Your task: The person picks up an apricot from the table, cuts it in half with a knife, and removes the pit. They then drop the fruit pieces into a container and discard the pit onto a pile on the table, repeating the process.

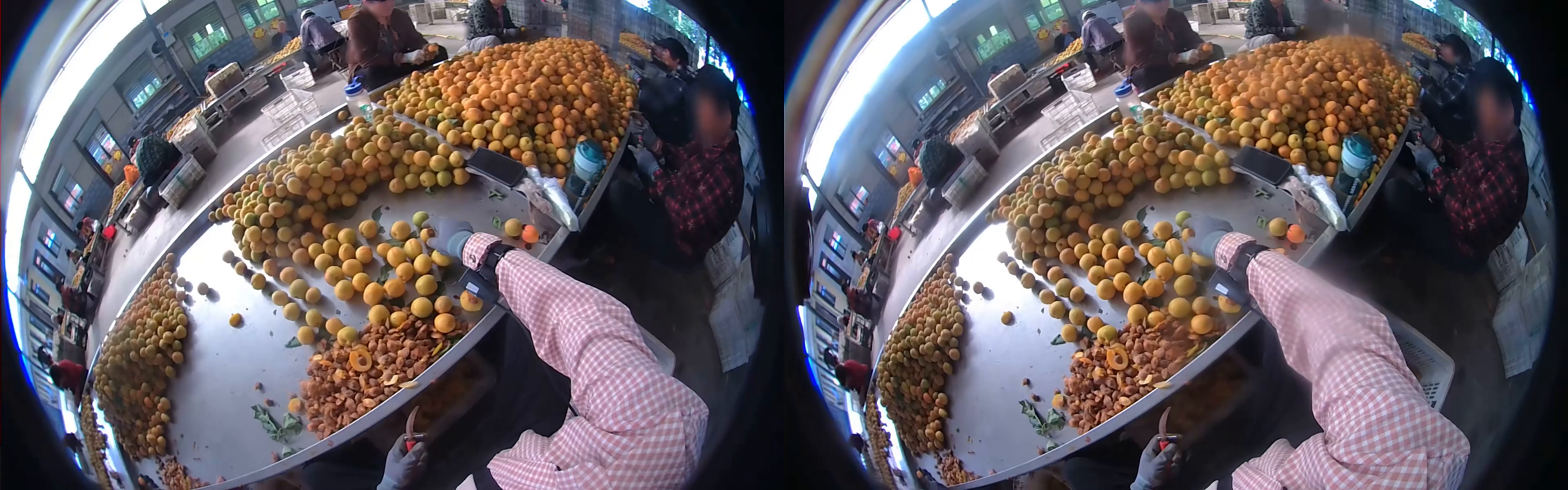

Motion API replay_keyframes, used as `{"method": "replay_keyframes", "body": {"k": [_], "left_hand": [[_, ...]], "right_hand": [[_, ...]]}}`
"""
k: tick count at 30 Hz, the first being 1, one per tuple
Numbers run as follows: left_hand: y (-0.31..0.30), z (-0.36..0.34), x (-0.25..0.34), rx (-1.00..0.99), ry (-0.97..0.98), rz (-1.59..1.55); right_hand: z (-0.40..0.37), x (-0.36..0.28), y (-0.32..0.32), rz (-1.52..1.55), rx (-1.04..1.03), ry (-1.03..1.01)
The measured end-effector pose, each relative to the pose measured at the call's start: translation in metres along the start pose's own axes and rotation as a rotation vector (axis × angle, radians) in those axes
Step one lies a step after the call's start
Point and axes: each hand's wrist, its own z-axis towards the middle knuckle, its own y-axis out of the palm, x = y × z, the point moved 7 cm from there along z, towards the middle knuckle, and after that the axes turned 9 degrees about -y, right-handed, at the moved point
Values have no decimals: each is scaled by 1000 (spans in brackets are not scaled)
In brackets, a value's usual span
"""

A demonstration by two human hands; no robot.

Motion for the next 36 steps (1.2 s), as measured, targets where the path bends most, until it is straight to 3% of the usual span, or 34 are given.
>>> {"method": "replay_keyframes", "body": {"k": [6,10,12,13,14,16,18,20,22,25,27,30,33,36], "left_hand": [[0,1,1,60,16,33],[8,2,8,39,4,65],[7,4,8,20,51,34],[6,1,9,13,45,35],[4,-2,11,-18,-21,56],[12,-7,14,-43,-72,63],[10,-7,14,-89,-37,3],[14,-16,23,-90,2,-8],[9,-32,32,-46,65,-57],[5,-77,44,-115,239,-225],[-7,-114,40,-46,341,-325],[-30,-168,12,16,464,-387],[-38,-212,-13,89,544,-482],[-43,-237,-40,72,653,-642]], "right_hand": [[21,-6,23,-76,-44,68],[1,-21,3,-155,116,-29],[-25,-31,-16,114,362,-207],[-34,-25,-9,410,301,-224],[-51,-23,-6,407,303,-222],[-96,-37,10,1123,69,-69],[-154,-65,3,1196,-129,-76],[-207,-80,29,1592,-431,-3],[-265,-101,54,1798,-683,246],[-312,-127,88,1651,-895,344],[-337,-147,113,1535,-1039,371],[-349,-171,141,1256,-1030,312],[-343,-234,154,1064,-1142,107],[-348,-360,161,1275,-1214,-222]]}}
